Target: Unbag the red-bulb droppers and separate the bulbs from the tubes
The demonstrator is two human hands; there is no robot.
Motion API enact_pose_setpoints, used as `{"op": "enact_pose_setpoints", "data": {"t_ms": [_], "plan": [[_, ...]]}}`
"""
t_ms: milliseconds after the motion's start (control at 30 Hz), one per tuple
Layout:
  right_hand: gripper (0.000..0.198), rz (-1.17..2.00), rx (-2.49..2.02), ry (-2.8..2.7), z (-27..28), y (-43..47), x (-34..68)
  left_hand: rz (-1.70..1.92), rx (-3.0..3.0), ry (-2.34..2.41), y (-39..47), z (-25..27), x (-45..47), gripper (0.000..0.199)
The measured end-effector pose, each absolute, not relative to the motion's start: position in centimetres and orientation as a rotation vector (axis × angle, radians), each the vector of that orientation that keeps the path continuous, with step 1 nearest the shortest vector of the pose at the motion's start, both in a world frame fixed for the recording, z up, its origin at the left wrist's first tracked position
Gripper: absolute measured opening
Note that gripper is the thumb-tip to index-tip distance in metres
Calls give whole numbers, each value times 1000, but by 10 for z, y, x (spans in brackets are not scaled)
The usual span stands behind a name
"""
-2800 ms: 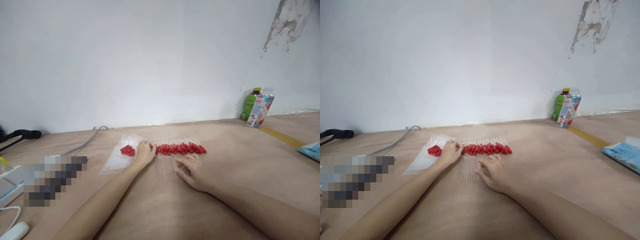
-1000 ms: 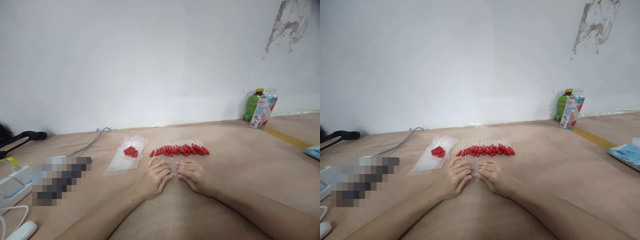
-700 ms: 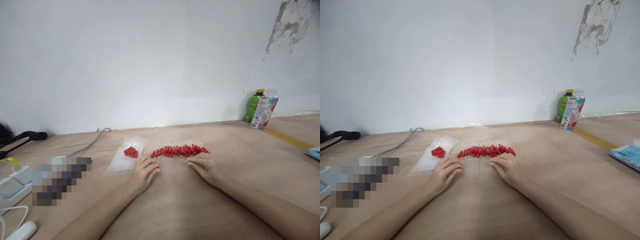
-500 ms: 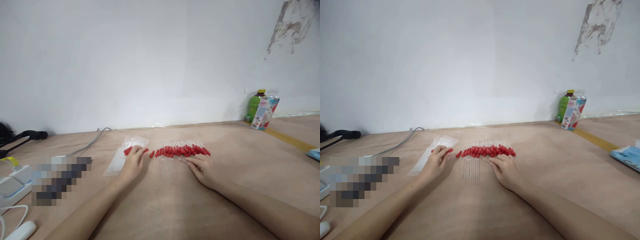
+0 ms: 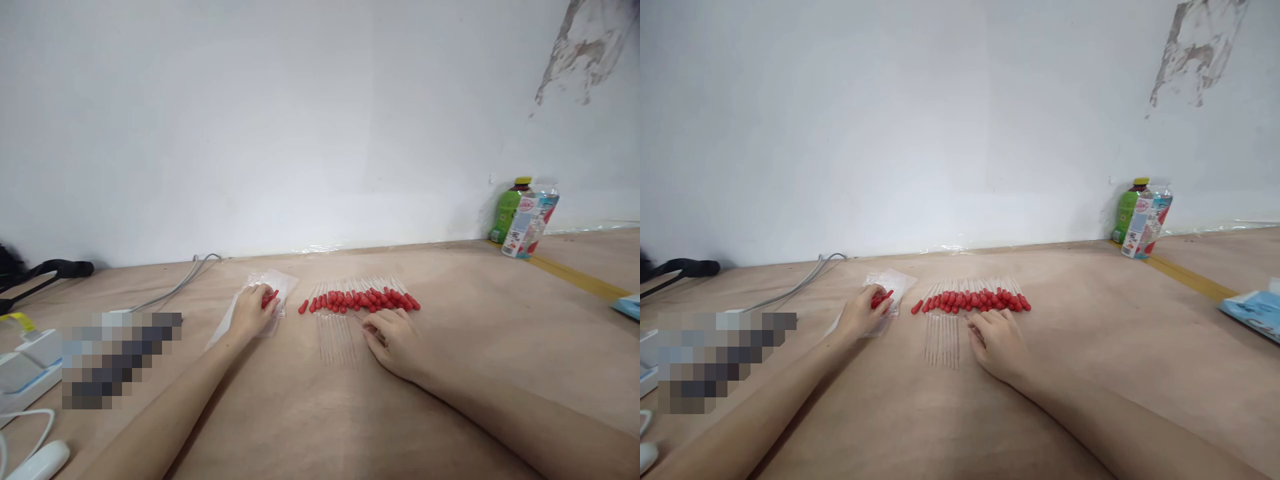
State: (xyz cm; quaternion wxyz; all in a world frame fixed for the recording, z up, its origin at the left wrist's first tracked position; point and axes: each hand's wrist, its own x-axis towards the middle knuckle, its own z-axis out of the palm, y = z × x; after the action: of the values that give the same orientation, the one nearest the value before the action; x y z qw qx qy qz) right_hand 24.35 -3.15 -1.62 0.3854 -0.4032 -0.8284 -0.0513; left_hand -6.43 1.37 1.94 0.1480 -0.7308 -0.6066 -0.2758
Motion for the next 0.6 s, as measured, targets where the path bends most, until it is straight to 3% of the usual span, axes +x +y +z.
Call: {"op": "enact_pose_setpoints", "data": {"t_ms": [233,600], "plan": [[12,-93,-939,-2203,-12,-37,242,-745,-2078,-1681,10,19,-60,22],[34,-17,-878,-2320,-4,-44,243,-661,-2140,-1484,3,17,-21,26]]}}
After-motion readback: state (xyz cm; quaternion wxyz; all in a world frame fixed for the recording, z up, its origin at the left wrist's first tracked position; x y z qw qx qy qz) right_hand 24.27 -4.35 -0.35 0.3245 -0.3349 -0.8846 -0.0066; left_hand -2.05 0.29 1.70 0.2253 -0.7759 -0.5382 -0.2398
